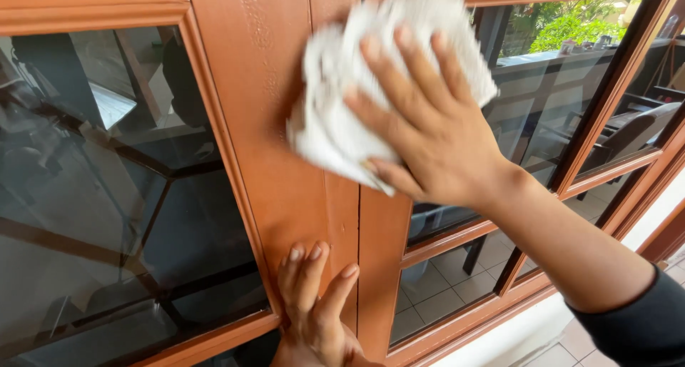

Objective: The person cleans a window and its frame by wiping the wooden frame and glass surfaces with a cloth, folding the cloth periodically.

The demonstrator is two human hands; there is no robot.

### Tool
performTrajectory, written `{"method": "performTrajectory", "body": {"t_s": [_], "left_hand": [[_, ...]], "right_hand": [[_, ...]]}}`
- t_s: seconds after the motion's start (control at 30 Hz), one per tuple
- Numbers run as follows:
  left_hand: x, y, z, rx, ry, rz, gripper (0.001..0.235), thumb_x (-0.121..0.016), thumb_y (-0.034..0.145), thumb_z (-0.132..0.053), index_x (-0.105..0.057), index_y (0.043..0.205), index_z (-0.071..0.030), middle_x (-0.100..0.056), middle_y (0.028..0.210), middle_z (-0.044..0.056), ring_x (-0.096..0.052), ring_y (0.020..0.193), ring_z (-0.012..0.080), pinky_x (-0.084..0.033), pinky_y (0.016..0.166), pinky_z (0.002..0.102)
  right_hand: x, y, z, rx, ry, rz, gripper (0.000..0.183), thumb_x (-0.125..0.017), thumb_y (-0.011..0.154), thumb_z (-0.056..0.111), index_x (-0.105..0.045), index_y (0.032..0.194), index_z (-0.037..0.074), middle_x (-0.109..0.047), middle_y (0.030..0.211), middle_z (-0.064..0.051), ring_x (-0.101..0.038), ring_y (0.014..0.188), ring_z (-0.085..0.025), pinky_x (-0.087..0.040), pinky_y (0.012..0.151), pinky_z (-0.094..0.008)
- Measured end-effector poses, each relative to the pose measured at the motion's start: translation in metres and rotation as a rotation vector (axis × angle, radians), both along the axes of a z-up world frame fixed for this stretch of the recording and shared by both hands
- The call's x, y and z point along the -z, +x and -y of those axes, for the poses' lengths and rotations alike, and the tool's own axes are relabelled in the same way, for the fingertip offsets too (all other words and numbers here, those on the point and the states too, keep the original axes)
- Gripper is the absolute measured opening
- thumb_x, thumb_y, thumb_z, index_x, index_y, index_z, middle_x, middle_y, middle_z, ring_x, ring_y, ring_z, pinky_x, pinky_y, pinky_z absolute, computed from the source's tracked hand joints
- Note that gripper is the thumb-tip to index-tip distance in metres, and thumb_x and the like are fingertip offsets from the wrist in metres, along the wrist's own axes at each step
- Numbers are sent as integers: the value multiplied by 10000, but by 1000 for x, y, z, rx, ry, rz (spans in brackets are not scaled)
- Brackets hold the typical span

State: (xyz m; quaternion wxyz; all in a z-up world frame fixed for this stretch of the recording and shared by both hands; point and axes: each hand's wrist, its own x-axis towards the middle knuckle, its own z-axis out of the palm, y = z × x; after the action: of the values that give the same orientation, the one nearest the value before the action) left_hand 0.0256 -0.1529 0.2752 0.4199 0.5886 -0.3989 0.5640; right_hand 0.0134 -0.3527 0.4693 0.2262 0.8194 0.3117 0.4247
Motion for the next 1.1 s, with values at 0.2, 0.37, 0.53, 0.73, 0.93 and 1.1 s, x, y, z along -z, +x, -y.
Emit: {"method": "performTrajectory", "body": {"t_s": [0.2,0.37,0.53,0.73,0.93,1.1], "left_hand": [[-9,3,0,-63,2,119,925,-239,970,-791,-597,1334,-20,-508,1466,282,-411,1460,434,-331,1237,553],[-7,2,0,-38,20,134,940,-285,948,-813,-586,1338,-13,-487,1465,299,-395,1449,453,-321,1231,558],[-11,2,3,-86,4,145,911,-211,1001,-754,-557,1360,9,-483,1465,316,-420,1428,457,-339,1226,580],[-14,1,9,-188,-53,110,906,-134,1030,-710,-530,1378,27,-491,1460,347,-442,1408,497,-356,1224,607],[-21,-3,6,-208,-30,104,931,-167,988,-759,-520,1389,5,-492,1465,330,-444,1429,479,-346,1241,599],[-18,-2,10,-100,6,128,975,-195,983,-791,-497,1420,26,-467,1488,336,-444,1435,483,-350,1238,595]], "right_hand": [[97,3,-28,3,218,64,707,-505,1037,484,-366,1569,39,-155,1640,-347,-120,1497,-623,-43,1189,-776],[203,0,-24,-9,238,47,677,-520,1026,516,-442,1494,33,-211,1624,-334,-167,1470,-620,-67,1171,-768],[103,-3,-34,16,384,97,646,-518,1041,430,-426,1546,38,-245,1644,-305,-180,1525,-547,-98,1234,-684],[-48,-3,-48,-109,493,302,505,-568,1156,150,-365,1606,41,-291,1677,-216,-236,1606,-453,-191,1329,-545],[47,-6,-49,-263,485,305,471,-611,992,-11,-560,1460,-8,-451,1585,-250,-404,1523,-466,-388,1237,-584],[80,-17,-46,-338,429,241,386,-675,887,53,-639,1260,-38,-495,1513,-246,-449,1445,-476,-417,1177,-585]]}}
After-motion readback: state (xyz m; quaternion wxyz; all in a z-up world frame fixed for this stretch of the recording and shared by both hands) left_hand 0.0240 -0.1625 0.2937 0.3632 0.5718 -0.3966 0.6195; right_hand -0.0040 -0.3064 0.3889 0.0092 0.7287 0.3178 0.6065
